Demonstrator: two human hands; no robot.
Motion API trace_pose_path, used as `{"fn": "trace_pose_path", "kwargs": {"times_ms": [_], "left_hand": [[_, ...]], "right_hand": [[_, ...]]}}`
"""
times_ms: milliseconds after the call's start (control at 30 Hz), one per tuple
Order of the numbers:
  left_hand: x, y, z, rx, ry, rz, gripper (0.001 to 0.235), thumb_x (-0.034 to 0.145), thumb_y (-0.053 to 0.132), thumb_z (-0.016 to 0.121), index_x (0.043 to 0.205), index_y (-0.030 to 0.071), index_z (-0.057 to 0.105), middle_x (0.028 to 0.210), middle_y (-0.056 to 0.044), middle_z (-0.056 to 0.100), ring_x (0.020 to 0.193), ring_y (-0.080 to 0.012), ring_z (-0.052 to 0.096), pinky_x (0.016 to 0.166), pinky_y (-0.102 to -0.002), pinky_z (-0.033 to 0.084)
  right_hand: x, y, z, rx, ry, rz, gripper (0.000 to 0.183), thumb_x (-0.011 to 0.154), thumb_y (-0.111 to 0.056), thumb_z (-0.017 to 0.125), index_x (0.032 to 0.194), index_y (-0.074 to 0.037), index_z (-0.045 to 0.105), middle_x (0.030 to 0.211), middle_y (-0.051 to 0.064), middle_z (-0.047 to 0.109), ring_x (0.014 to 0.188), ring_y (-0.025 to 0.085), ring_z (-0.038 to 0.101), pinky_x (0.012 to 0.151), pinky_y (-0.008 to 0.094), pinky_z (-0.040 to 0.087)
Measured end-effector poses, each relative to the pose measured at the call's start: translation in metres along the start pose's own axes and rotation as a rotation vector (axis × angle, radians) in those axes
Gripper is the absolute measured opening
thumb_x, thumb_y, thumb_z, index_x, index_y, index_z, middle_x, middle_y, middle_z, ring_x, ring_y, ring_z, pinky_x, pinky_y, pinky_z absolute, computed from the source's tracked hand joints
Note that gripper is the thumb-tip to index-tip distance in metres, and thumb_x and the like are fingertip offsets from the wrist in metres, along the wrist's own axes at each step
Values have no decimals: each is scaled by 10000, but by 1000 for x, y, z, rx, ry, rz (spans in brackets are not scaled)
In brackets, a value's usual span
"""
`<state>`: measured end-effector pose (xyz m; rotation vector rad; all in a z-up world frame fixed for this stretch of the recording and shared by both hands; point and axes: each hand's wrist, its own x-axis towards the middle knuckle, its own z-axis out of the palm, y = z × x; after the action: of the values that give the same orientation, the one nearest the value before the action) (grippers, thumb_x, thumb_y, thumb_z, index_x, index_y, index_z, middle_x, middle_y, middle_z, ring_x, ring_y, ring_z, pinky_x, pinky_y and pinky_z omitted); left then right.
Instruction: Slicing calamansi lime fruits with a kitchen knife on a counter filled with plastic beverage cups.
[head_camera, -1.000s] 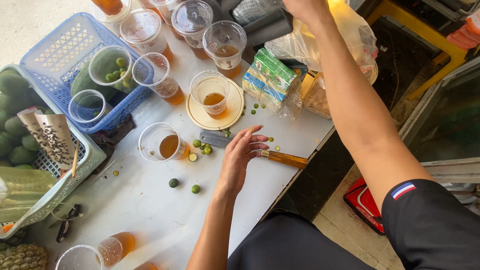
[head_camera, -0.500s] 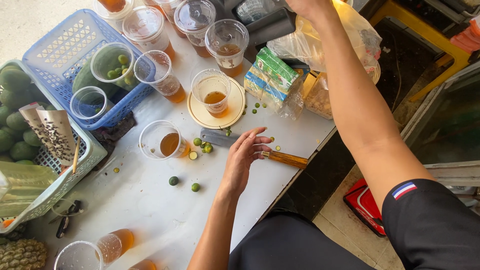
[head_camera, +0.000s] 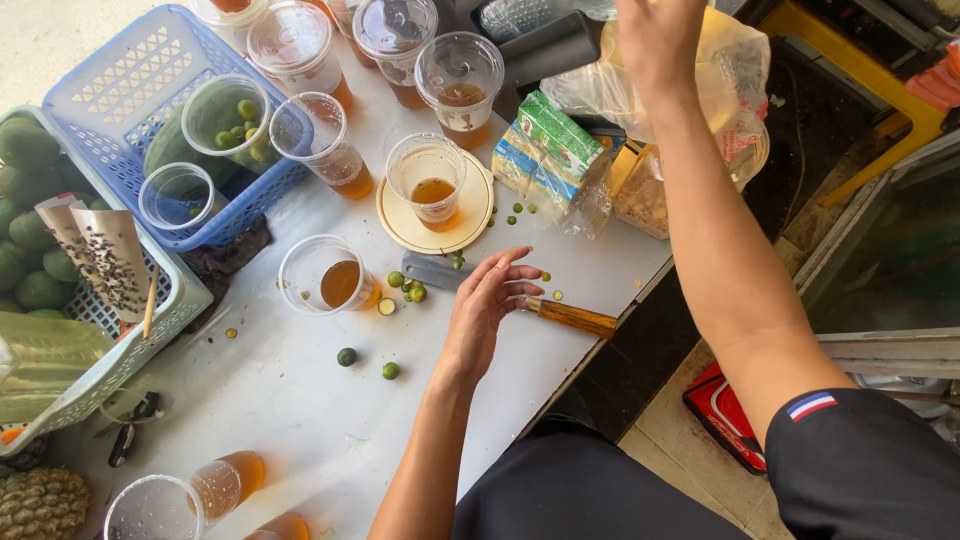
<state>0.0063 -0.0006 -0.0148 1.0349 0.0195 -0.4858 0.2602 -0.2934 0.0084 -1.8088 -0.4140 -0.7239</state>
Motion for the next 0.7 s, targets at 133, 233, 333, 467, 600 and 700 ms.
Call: {"fn": "trace_pose_path", "kwargs": {"times_ms": [133,233,333,467,600,700], "left_hand": [[3,-7,-9,-66,-1,43,514,1042,387,517,1425,45,547,1185,-95,672,1072,-190,650,941,-346,500],[2,-12,-15,-254,-25,90,628,1002,469,540,1506,108,441,1354,-104,570,1226,-242,581,1033,-449,485],[0,-28,-30,-545,-99,113,777,953,585,556,1569,160,347,1527,-107,452,1382,-298,487,1113,-568,447],[-17,-51,-48,-846,-217,97,915,964,670,607,1640,128,313,1624,-173,389,1480,-377,420,1157,-636,431],[-41,-41,-51,-775,-176,145,891,922,613,673,1640,245,293,1625,-126,383,1469,-355,433,1135,-607,465],[-48,-43,-60,-706,-214,212,878,903,548,719,1641,353,284,1610,-121,412,1430,-312,468,1110,-570,491]], "right_hand": [[-52,-128,19,-127,164,-314,259,1169,-114,674,1332,21,522,1213,141,595,1132,236,559,1017,399,466],[-98,-185,34,229,-159,69,464,1112,-152,641,1503,-30,422,1359,151,593,1225,238,608,1070,373,505],[-153,-180,57,425,-549,464,534,1046,-213,658,1516,-61,454,1358,130,586,1202,219,614,1015,347,551],[-193,-192,81,157,-714,440,536,1056,-272,643,1533,-79,491,1450,127,472,1354,211,493,979,366,542],[-209,-186,89,2,-768,339,546,1058,-299,646,1548,-103,506,1467,118,420,1371,244,460,1014,389,518],[-212,-199,95,-16,-749,202,599,1038,-295,702,1551,-69,489,1458,131,418,1371,284,447,1118,395,449]]}}
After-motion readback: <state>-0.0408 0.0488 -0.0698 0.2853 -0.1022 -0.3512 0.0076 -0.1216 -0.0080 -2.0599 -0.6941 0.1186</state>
